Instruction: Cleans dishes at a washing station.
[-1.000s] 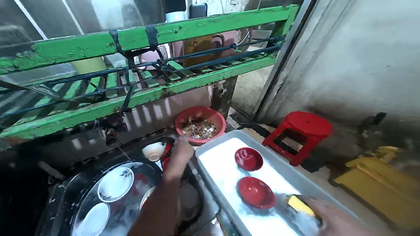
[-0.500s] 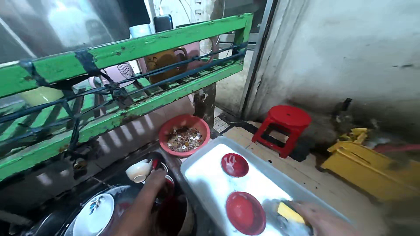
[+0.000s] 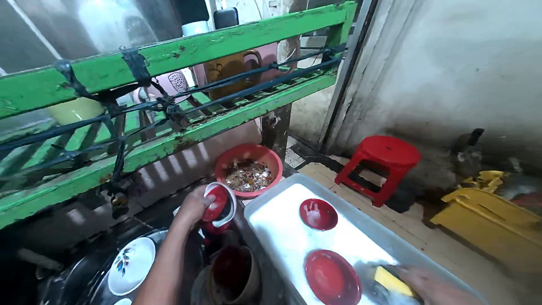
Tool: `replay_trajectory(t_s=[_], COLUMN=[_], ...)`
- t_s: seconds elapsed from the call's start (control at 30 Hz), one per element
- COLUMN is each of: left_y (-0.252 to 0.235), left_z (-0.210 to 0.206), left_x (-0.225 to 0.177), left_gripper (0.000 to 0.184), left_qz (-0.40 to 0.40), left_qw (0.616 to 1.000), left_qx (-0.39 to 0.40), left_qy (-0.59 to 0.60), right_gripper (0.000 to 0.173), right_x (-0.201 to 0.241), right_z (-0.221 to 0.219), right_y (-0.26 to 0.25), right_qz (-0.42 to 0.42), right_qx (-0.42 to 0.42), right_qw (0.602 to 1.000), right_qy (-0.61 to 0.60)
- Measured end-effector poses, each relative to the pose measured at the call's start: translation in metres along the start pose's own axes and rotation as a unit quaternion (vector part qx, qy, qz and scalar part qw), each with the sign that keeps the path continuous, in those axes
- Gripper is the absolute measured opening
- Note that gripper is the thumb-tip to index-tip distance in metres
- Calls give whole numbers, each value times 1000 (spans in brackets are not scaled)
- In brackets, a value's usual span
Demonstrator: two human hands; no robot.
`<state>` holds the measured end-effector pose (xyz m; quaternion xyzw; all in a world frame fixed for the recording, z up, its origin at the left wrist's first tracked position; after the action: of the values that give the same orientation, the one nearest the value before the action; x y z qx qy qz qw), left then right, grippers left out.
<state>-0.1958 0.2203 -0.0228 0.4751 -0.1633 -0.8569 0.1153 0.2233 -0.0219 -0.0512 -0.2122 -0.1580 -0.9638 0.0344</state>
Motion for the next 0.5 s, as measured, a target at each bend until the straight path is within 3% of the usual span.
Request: replay_trajectory(t_s=[0.1, 0.23, 0.3, 0.37, 0.43, 0.5], left_y=[25, 41, 29, 10, -12, -28], left_z=[-34, -84, -86, -71, -62, -67], left_x=[-38, -55, -36, -4, 37, 78], left_gripper=[33, 38, 42, 42, 44, 53], left_qz=[-70, -142, -137, -90, -12, 40], left_qw=[997, 977, 978, 992, 997, 976], left_qx=[21, 148, 155, 84, 29, 15], left_qy=[11, -60, -11, 3, -77, -212], right_gripper=[61, 60, 60, 62, 62, 60], right_x=[-4, -8, -8, -7, -6, -5], right_z=[-2, -3, -3, -3, -3, -2], right_y=[0, -2, -1, -2, -2, -2], right_qz=[9, 13, 13, 2, -11, -9], right_qx=[-13, -17, -22, -12, 8, 12], right_qw=[1000, 1000, 1000, 1000, 1000, 1000], right_qy=[-6, 0, -1, -5, -3, 5])
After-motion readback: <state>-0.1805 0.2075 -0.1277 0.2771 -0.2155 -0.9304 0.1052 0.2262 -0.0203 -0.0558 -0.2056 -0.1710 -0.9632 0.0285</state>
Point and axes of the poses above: each hand's wrist, its own y-axis away from the middle knuckle, its own z-axis out of the back of the hand, x = y × z, the point moved 3 cm from there along -y, towards the middle knuckle, and after that the axes turned 9 degrees about z, right-handed, at the moved point
